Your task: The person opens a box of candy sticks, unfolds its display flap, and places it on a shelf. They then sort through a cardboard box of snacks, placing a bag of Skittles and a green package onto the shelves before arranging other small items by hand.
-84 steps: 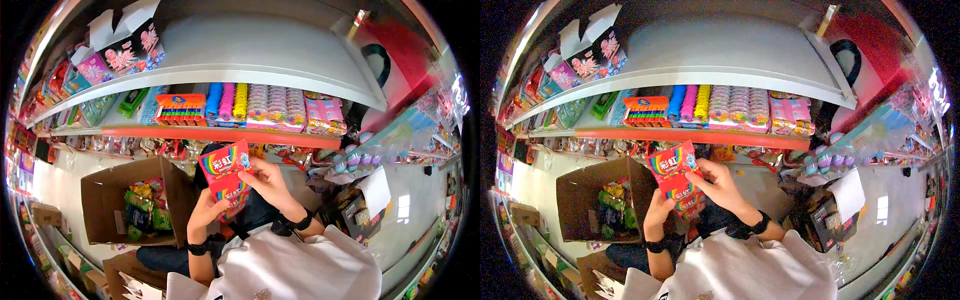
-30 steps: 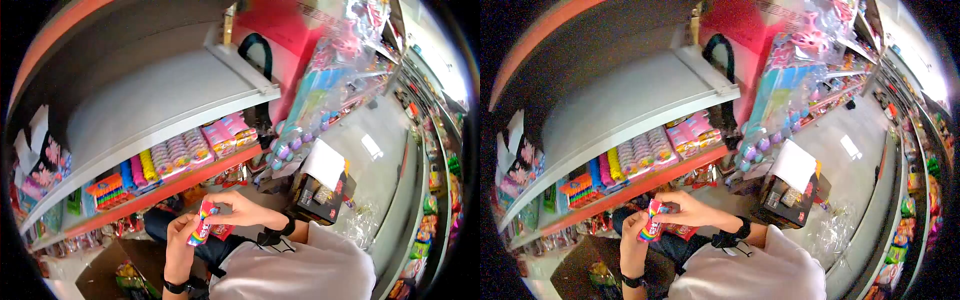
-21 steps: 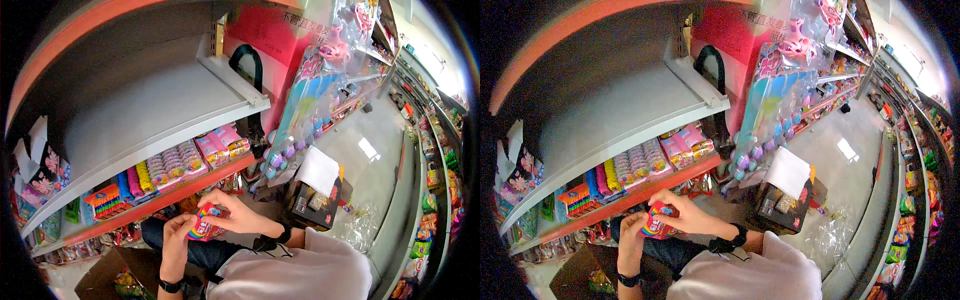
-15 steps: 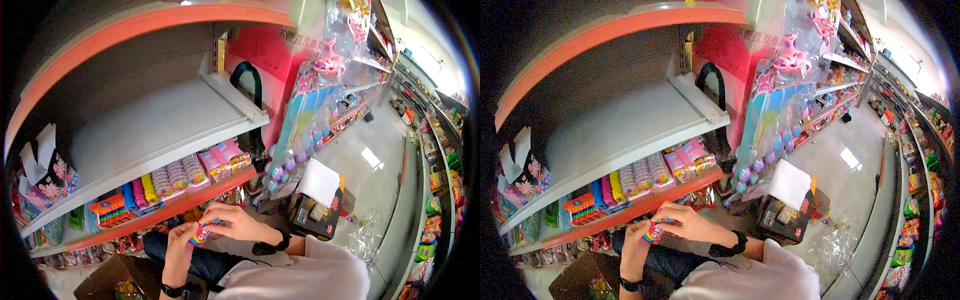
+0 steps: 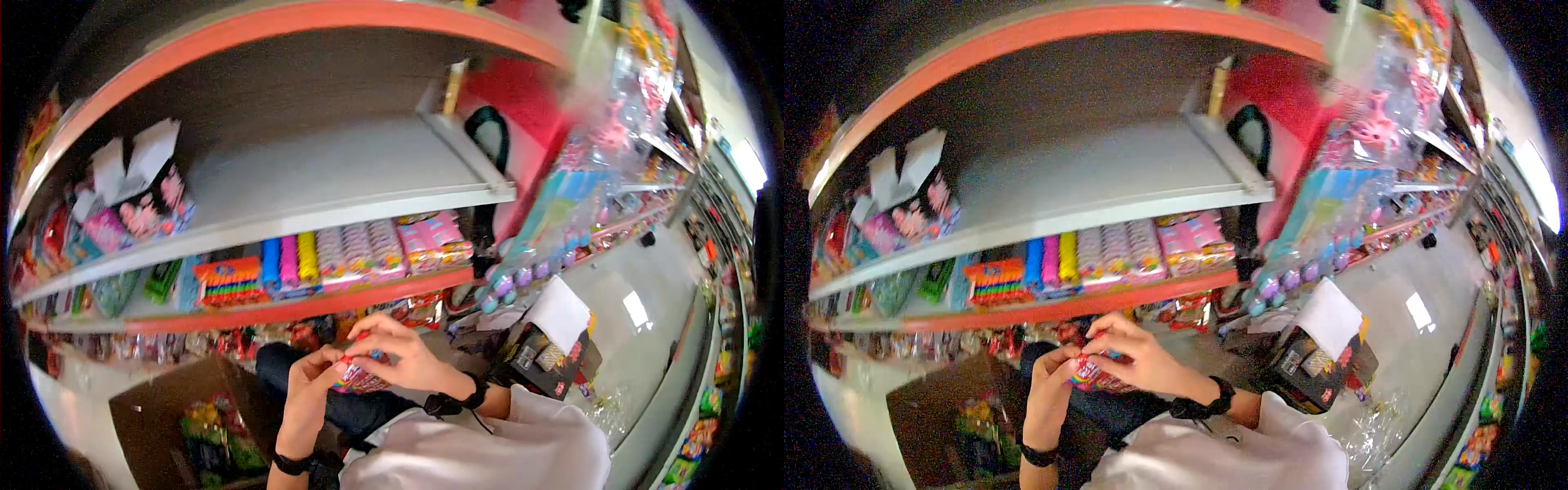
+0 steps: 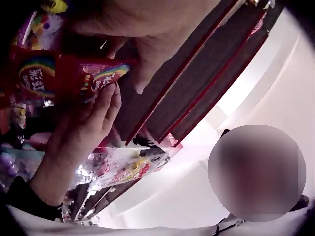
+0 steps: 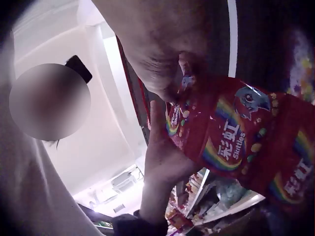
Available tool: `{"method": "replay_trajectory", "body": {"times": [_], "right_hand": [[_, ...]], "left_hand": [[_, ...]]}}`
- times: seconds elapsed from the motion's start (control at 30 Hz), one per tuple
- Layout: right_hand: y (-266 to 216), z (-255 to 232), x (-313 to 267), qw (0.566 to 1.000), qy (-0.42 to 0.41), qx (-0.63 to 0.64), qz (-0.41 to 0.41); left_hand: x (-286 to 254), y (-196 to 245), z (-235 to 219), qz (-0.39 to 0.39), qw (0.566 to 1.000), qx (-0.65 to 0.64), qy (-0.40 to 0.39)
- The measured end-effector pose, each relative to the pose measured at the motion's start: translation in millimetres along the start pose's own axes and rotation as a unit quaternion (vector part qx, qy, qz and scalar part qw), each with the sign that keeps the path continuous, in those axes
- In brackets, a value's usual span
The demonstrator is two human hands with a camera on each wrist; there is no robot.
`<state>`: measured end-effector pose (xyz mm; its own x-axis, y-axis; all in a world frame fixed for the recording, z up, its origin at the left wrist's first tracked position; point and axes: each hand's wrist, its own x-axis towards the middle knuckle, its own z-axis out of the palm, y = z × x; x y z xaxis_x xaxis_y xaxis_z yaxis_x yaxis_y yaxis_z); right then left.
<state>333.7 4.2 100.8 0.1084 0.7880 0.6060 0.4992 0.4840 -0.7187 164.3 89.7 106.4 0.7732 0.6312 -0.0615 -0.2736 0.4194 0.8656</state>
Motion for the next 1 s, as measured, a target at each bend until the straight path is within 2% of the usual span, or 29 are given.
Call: {"method": "replay_trajectory", "body": {"times": [0.13,0.23,0.27,0.37,0.43,0.53,0.63,0.67,0.77,0.8,0.9,0.97,1.0], "right_hand": [[2,15,9,0.986,-0.048,0.133,0.093],[12,29,9,0.944,-0.04,0.287,0.16],[12,30,9,0.94,-0.046,0.282,0.189],[11,27,8,0.943,-0.066,0.21,0.25],[11,27,7,0.938,-0.043,0.215,0.269],[5,27,10,0.95,-0.003,0.202,0.238],[10,13,8,0.95,-0.064,0.194,0.234],[11,11,7,0.956,-0.061,0.189,0.216],[14,8,7,0.988,-0.033,0.087,0.12],[9,3,10,0.991,-0.023,0.053,0.122],[13,-11,9,0.989,0.021,0.051,0.139],[20,-22,10,0.981,0.093,0.045,0.167],[26,-30,12,0.973,0.127,0.046,0.187]], "left_hand": [[-18,2,-6,0.036,0.997,0.049,0.045],[-23,-3,-5,0.104,0.975,0.181,0.071],[-23,-4,-3,0.094,0.979,0.161,0.086],[-18,-5,-11,0.111,0.967,0.218,0.07],[-14,-11,-14,0.146,0.952,0.262,0.064],[-8,-14,-9,0.195,0.926,0.318,0.06],[-4,-16,-9,0.206,0.922,0.324,0.041],[-1,-15,-13,0.217,0.913,0.345,0.006],[15,-40,-26,0.166,0.978,0.122,-0.044],[21,-50,-37,0.117,0.989,0.052,-0.079],[39,-91,-59,0.048,0.98,0.082,-0.176],[48,-101,-49,-0.012,0.959,0.179,-0.22],[56,-118,-44,-0.052,0.957,0.157,-0.239]]}}
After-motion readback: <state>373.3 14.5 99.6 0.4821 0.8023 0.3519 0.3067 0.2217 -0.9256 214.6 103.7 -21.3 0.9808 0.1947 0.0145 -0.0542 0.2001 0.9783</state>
